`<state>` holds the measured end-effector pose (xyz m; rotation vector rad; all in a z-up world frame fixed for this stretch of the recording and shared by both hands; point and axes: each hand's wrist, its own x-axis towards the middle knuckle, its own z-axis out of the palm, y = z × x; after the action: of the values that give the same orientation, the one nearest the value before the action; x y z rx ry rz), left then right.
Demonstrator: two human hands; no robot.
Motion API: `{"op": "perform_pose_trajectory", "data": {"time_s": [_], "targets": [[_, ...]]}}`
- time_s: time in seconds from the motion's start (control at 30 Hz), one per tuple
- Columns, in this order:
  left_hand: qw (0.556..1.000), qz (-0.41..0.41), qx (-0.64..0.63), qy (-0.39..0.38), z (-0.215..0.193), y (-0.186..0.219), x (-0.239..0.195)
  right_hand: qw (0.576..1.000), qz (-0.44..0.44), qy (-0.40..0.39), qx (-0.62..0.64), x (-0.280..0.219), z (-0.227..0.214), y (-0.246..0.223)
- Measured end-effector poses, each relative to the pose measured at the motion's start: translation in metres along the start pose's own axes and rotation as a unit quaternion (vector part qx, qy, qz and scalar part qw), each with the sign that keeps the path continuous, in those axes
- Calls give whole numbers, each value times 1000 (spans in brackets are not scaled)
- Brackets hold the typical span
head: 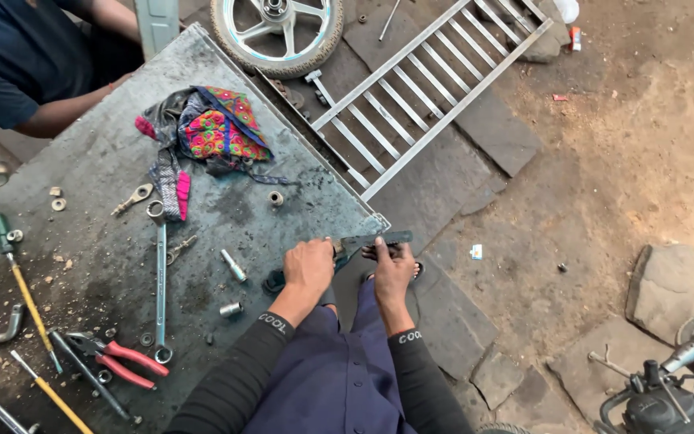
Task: The person stands at a metal workbench in a motorcycle repair area and files a black metal component with a flat file, holding the part against the bench and drawing the file across it repeatedly, repositioning the part between strokes.
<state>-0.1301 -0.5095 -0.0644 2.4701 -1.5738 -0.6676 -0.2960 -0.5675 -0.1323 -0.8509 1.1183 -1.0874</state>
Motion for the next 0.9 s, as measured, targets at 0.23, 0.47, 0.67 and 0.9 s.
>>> {"op": "perform_pose_trajectory", "data": {"time_s": [0.23, 0.47, 0.67, 0.9], "targets": [[1000, 0, -4, 23, 3, 1, -3, 994, -44, -28, -99, 7, 9, -3], [1000, 0, -6, 8, 0, 4, -2, 993, -19, -47, -107, 15, 15, -19], [1000, -3, -6, 13, 4, 3, -5, 998, -4, -14, -60, 16, 13, -24], [1000, -7, -5, 12, -2, 5, -6, 970, -104, -62, -210, 5, 26, -32]]}}
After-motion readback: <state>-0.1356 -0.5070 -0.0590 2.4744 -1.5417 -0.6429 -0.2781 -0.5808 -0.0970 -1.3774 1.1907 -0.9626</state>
